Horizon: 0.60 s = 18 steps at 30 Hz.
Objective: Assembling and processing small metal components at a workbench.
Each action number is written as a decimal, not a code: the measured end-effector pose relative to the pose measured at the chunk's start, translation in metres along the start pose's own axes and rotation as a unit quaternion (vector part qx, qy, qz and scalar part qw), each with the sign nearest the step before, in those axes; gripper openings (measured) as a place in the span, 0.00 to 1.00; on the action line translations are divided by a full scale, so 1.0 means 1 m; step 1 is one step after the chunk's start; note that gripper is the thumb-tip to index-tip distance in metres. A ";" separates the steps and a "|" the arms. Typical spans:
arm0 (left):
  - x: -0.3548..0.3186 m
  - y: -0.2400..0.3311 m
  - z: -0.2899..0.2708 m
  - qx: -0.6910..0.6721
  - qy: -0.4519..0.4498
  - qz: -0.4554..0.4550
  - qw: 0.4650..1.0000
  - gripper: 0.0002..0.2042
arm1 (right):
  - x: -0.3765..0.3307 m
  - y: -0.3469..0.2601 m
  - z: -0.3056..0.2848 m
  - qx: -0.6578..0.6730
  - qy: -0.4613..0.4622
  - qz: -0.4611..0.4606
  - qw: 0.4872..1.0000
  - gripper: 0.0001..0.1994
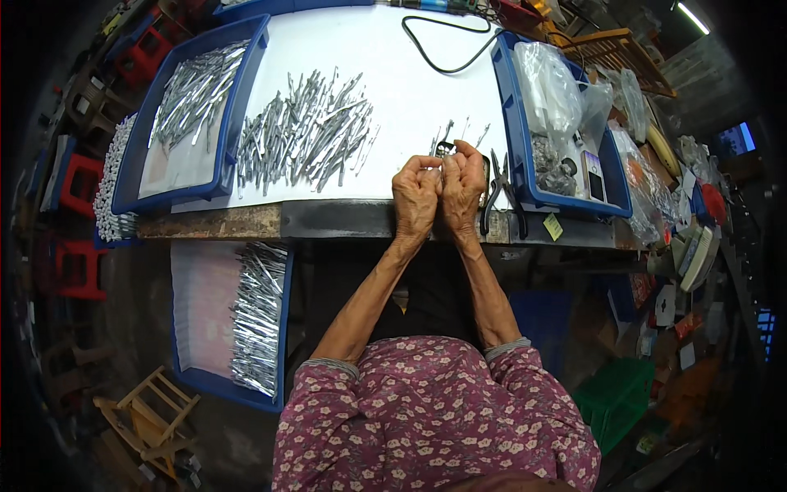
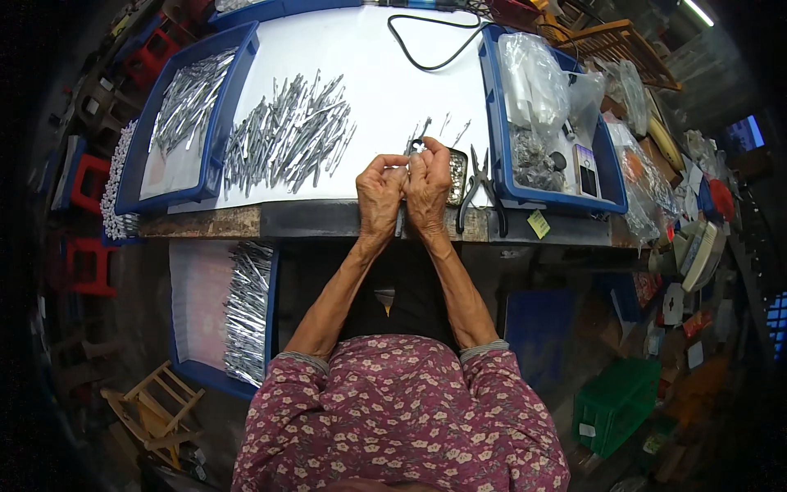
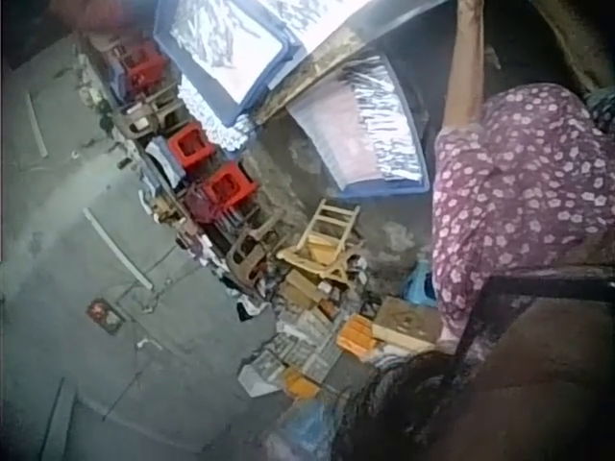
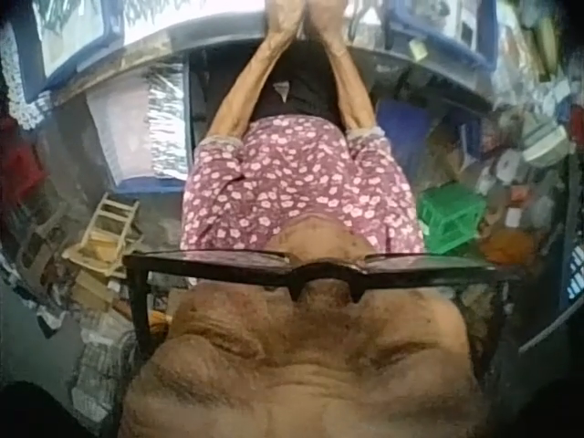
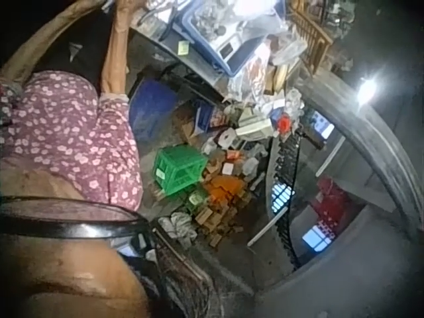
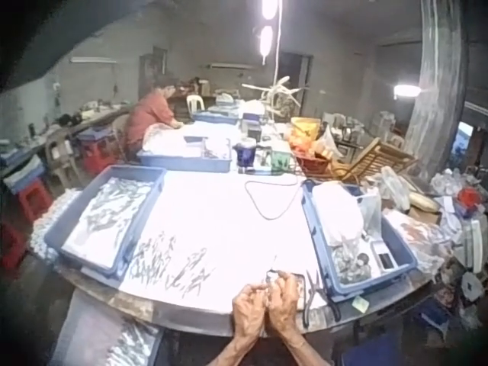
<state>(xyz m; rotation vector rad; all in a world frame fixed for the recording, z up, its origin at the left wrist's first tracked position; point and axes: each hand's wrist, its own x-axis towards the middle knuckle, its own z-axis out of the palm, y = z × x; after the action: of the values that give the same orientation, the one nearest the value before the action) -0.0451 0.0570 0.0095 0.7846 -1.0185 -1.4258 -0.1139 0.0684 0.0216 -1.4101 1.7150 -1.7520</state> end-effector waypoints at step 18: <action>0.041 0.040 -0.072 0.499 0.103 0.207 0.836 0.09 | -0.035 -0.189 -0.096 0.347 0.090 -0.335 0.871 0.09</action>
<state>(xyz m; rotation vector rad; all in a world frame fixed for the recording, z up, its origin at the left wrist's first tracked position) 0.0318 0.0072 0.0205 1.3119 -1.6488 -0.3377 -0.0982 0.1956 0.1942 -1.5887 0.4828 -2.5536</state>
